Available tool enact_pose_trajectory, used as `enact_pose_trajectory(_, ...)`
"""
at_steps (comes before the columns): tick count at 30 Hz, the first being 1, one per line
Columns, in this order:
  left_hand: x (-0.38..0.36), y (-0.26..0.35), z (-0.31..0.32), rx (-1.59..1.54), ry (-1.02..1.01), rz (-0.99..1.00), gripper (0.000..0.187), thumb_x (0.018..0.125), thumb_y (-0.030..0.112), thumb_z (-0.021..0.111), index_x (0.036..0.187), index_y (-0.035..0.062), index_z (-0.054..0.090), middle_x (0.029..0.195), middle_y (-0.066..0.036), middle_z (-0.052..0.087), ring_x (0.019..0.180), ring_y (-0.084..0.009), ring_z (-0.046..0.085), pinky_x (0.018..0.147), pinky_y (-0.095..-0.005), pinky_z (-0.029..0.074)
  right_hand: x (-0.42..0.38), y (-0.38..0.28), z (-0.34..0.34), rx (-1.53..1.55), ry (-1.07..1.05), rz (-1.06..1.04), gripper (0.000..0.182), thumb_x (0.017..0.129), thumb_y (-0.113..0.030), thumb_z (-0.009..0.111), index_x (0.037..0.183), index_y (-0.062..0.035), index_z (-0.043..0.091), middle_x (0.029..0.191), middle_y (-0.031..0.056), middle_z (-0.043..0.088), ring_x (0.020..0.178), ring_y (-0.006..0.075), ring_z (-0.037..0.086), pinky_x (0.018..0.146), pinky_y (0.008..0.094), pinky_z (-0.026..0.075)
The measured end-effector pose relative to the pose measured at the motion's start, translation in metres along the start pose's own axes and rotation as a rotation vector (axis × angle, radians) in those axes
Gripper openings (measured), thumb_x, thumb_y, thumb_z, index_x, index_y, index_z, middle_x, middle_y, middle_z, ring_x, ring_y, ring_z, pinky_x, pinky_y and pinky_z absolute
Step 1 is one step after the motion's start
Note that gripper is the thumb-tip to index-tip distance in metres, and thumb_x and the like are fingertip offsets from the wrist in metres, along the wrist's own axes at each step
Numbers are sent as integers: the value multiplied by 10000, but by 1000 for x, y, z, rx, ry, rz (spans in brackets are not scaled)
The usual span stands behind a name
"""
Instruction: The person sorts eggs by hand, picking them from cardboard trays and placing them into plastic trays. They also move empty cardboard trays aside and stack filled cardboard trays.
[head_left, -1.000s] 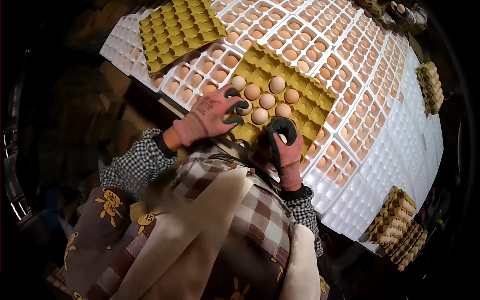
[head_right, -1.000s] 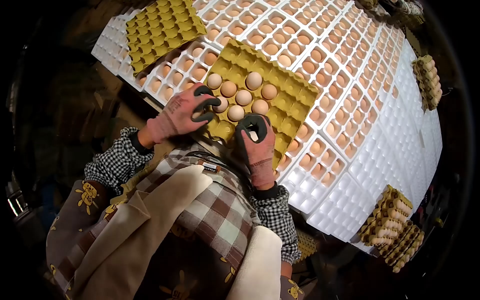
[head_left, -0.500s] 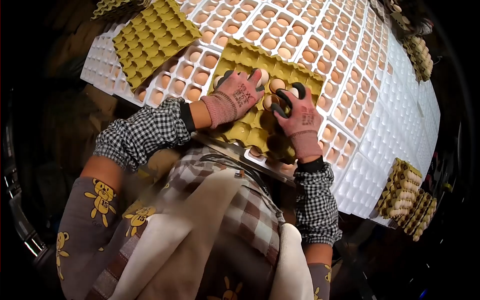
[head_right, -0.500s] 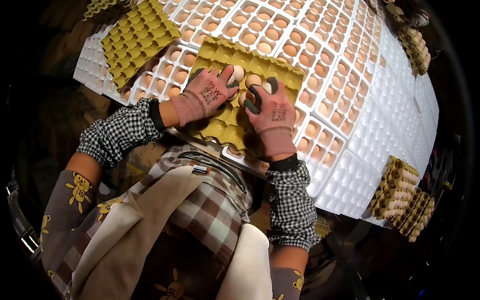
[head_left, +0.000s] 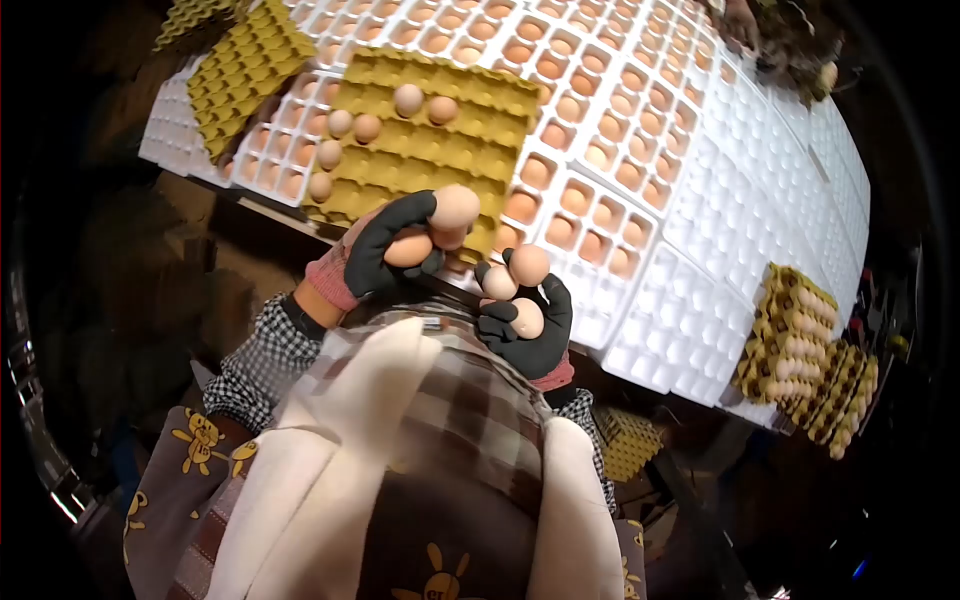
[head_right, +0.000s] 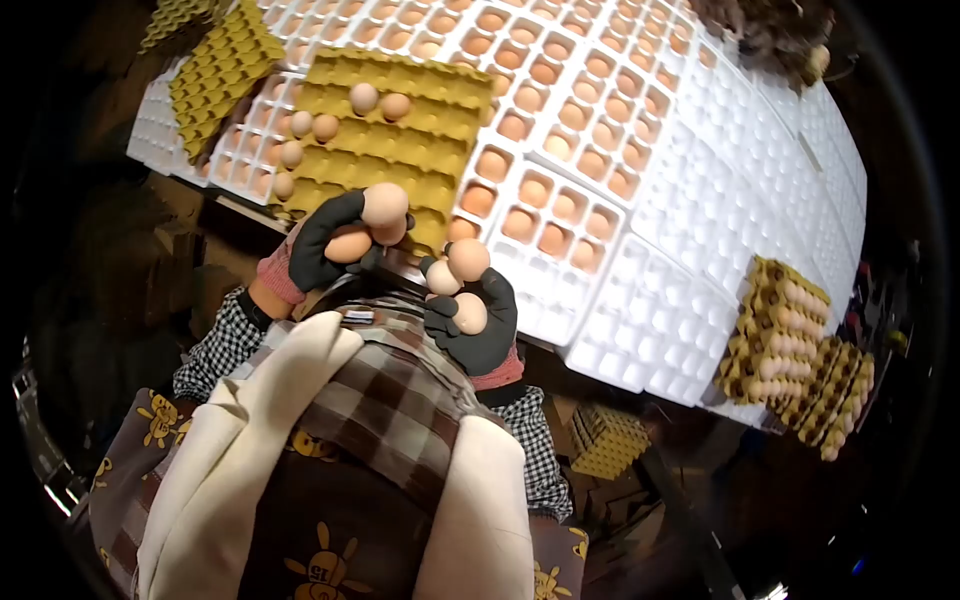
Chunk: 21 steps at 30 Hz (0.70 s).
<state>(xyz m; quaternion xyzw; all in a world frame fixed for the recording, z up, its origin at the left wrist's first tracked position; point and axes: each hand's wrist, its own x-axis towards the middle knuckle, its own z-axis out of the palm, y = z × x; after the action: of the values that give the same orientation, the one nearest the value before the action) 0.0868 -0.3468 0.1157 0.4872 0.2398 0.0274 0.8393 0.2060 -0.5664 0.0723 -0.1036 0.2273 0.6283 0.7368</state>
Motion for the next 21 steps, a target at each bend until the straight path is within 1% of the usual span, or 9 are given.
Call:
enact_pose_trajectory(1,6,-1,18,-97,18,-165,381,896,233,671,1207,21,615,1025,-113,647,805,-166,616,748,-283,509,-23,-10,-14,-278,111,-224,551,935,-387,570,1338,-17,505,1128,121,610,714,182,542,612,284,452)
enact_pose_trajectory(3,22,-34,51,700,-61,166,487,824,234,756,1236,26,603,1147,-129,641,1002,-222,636,893,-332,500,-62,-35,-28,-1076,383,-643,488,918,-230,662,1301,46,538,1106,97,624,886,185,621,778,292,526)
enact_pose_trajectory(5,34,-53,95,1067,-4,368,502,736,290,805,1181,122,643,1103,-166,612,918,-323,640,886,-396,508,-77,-63,-50,-1422,640,-905,495,816,-185,762,1244,2,598,1150,105,591,972,228,634,839,331,539)
enact_pose_trajectory(7,60,-75,126,1480,54,388,503,719,356,800,1158,161,653,1165,-187,564,926,-362,644,850,-411,529,-85,-88,-63,-1947,754,-1099,561,717,-155,810,1241,-96,619,1187,131,539,1033,275,624,853,368,544)
enact_pose_trajectory(8,74,-85,128,1527,16,328,484,733,372,783,1155,174,656,1200,-193,540,930,-370,645,835,-415,536,-84,-89,-47,-2149,961,-949,577,668,-146,809,1217,-161,634,1194,146,502,1075,322,604,862,407,545)
enact_pose_trajectory(13,65,-113,113,1461,99,468,461,771,331,747,1202,195,655,1308,-199,497,1082,-359,597,876,-425,524,-86,-80,-57,-1947,374,-1054,509,766,-135,749,1255,-102,612,1274,151,548,1081,330,630,898,383,535)
enact_pose_trajectory(16,47,-126,108,1458,37,413,576,774,274,721,1321,177,566,1415,-189,420,1240,-370,486,1013,-474,415,-68,-66,-68,-2147,384,-709,564,767,-156,742,1302,-96,574,1296,165,560,1124,346,609,945,409,505)
enact_pose_trajectory(19,38,-137,96,1551,-162,354,641,782,211,691,1391,177,496,1476,-165,381,1339,-368,386,1095,-505,288,-71,-69,-69,-1861,440,-920,605,777,-163,724,1341,-79,522,1283,180,553,1079,372,606,909,427,492)
enact_pose_trajectory(21,33,-135,88,1458,-159,426,616,771,195,704,1361,162,528,1435,-161,439,1320,-360,412,1091,-490,312,-70,-78,-90,-2288,646,-998,591,789,-163,645,1360,-88,514,1389,188,445,1250,392,433,1042,507,320)
